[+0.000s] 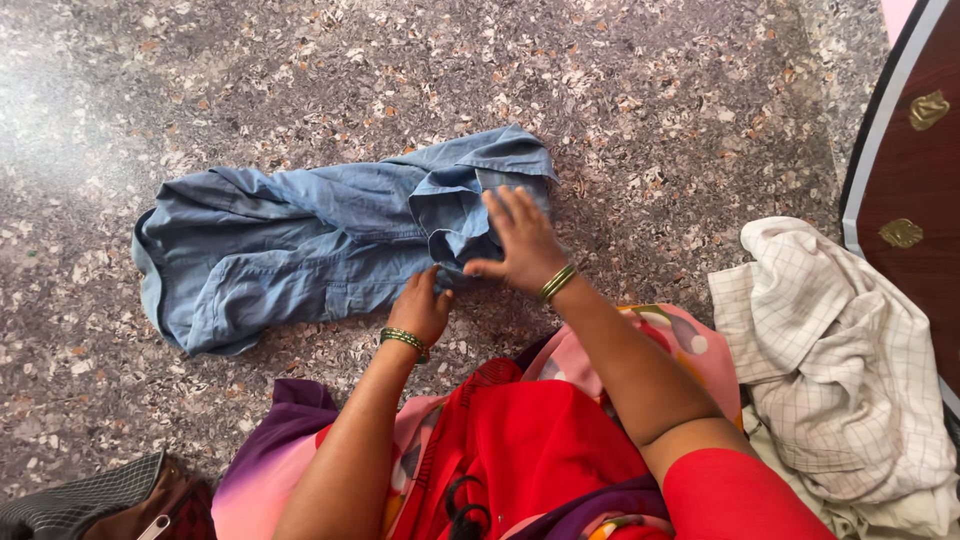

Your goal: The person folds a light blue button-down shirt on the floor, smoothing the fabric with their hands before placing the folded shirt into a bag.

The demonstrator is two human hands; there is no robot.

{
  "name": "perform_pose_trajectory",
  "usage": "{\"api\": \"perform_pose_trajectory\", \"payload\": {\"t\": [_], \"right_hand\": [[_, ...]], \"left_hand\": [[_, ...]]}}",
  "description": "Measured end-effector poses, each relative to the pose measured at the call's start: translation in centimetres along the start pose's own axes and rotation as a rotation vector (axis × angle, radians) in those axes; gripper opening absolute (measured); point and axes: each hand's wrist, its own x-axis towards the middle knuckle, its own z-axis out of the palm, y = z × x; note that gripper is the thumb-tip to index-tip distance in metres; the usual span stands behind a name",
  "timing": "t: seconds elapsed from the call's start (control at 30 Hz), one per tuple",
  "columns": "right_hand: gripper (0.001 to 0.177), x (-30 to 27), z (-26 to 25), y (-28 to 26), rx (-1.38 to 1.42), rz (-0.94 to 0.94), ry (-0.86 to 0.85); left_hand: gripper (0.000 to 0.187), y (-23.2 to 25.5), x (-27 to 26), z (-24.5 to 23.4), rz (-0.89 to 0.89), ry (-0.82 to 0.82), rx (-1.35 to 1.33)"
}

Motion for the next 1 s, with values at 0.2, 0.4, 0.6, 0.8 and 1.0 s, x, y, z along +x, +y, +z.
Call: {"api": "perform_pose_trajectory", "payload": {"t": [0.2, 0.4, 0.6, 0.8, 1.0], "right_hand": [[0.077, 0.2, 2.6, -1.3, -0.198, 0.012, 0.043], [0.040, 1.4, -1.0, 7.7, 0.331, 0.321, 0.256], [0.041, -3.0, -9.3, 18.7, 0.073, 0.793, 0.532], [0.052, -0.6, -8.6, 11.4, 0.244, 0.670, 0.263], [0.094, 1.0, -5.0, 2.7, -0.116, 0.505, -0.324]], "left_hand": [[0.059, -1.0, 0.5, -1.3, 0.124, 0.280, 0.303], [0.067, -1.5, 0.8, -1.8, 0.110, 0.329, 0.262], [0.072, -2.0, 1.1, -1.4, 0.106, 0.308, 0.278], [0.084, -1.7, 1.3, -1.3, -0.122, 0.097, 0.400], [0.094, -2.2, 1.2, -1.1, -0.214, -0.078, 0.514]]}}
